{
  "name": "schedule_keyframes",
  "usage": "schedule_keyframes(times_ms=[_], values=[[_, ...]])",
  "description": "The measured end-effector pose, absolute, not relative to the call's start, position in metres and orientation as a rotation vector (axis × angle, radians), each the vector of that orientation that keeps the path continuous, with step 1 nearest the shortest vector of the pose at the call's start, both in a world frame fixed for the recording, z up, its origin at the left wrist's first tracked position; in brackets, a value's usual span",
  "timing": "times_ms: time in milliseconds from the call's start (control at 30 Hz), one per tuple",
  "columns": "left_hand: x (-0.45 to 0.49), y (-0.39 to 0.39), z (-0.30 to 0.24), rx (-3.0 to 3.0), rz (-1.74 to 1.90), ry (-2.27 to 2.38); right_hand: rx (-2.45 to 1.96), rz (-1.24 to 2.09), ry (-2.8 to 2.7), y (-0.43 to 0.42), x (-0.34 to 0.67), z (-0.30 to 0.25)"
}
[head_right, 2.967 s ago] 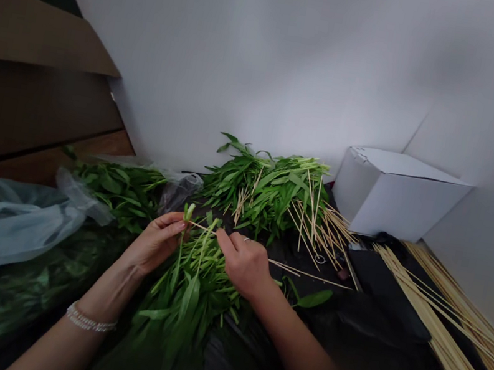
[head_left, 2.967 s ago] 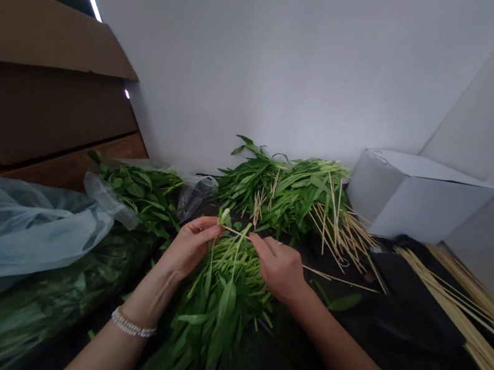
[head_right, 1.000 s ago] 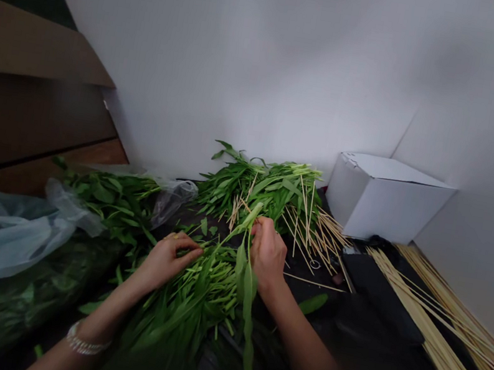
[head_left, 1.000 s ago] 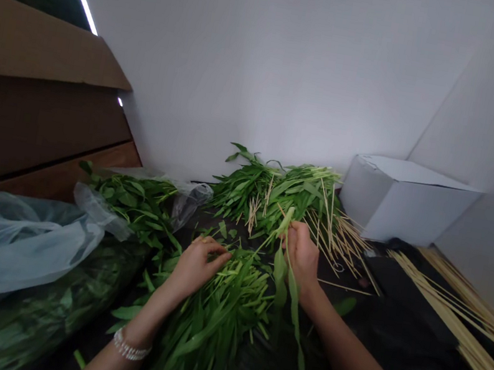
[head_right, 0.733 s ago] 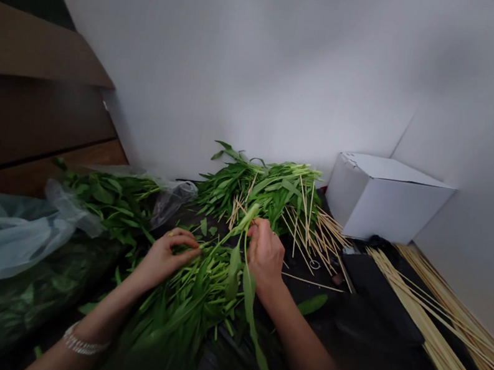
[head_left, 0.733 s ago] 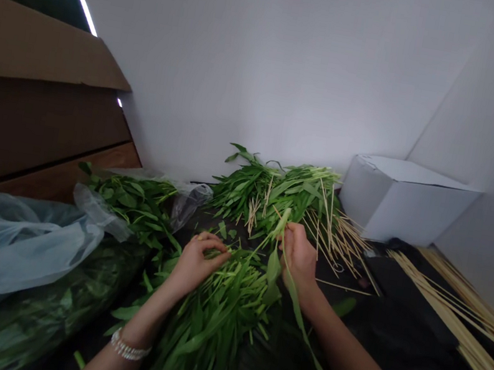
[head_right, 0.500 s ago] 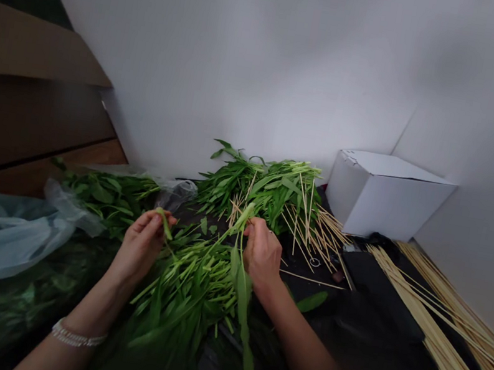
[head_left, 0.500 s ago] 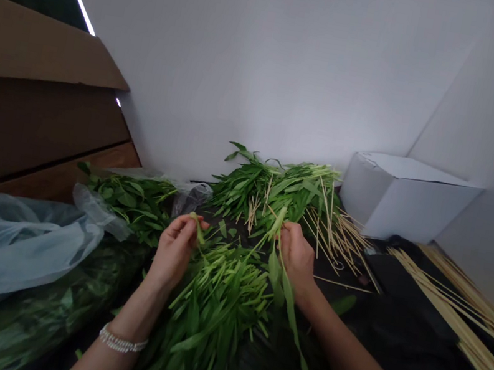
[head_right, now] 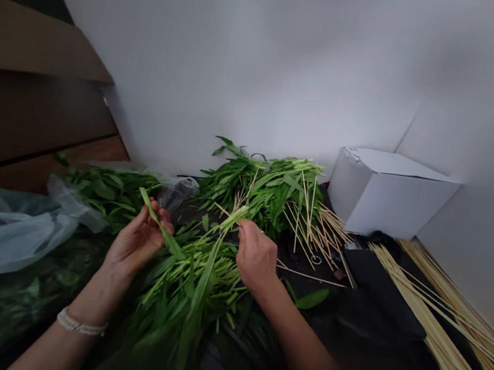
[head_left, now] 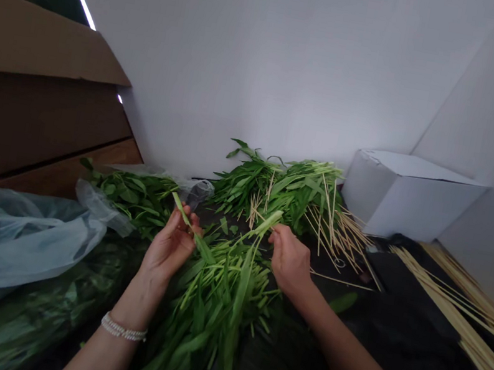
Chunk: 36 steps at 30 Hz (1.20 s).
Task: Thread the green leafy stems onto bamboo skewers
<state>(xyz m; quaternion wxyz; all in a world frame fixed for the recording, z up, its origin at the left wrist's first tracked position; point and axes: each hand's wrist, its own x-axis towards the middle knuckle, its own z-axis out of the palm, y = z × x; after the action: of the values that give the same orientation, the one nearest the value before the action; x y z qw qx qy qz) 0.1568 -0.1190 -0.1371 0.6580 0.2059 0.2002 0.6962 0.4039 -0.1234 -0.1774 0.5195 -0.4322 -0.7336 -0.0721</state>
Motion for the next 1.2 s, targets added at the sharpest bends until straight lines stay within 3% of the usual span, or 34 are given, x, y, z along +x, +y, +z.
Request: schedule_keyframes(times_ms=[167,467,700,1200], values=[[0.154,-0.129,-0.129,0.441,1.545,0.275,-1.038,-0.152,-1.739,-0.125,0.402,-0.178],[0.167,-0.133,-0.141,0.714,1.342,0.571,-0.955,-0.204,-1.84,-0.133,0.392,-0.18],[0.171,-0.118,-0.156,0.677,1.384,0.823,-0.954,-0.374,-2.043,-0.131,0.387,-0.186],[0.182,-0.125,-0.156,0.842,1.414,0.953,-1.029,-0.417,-2.13,-0.135,0.384,-0.186]])
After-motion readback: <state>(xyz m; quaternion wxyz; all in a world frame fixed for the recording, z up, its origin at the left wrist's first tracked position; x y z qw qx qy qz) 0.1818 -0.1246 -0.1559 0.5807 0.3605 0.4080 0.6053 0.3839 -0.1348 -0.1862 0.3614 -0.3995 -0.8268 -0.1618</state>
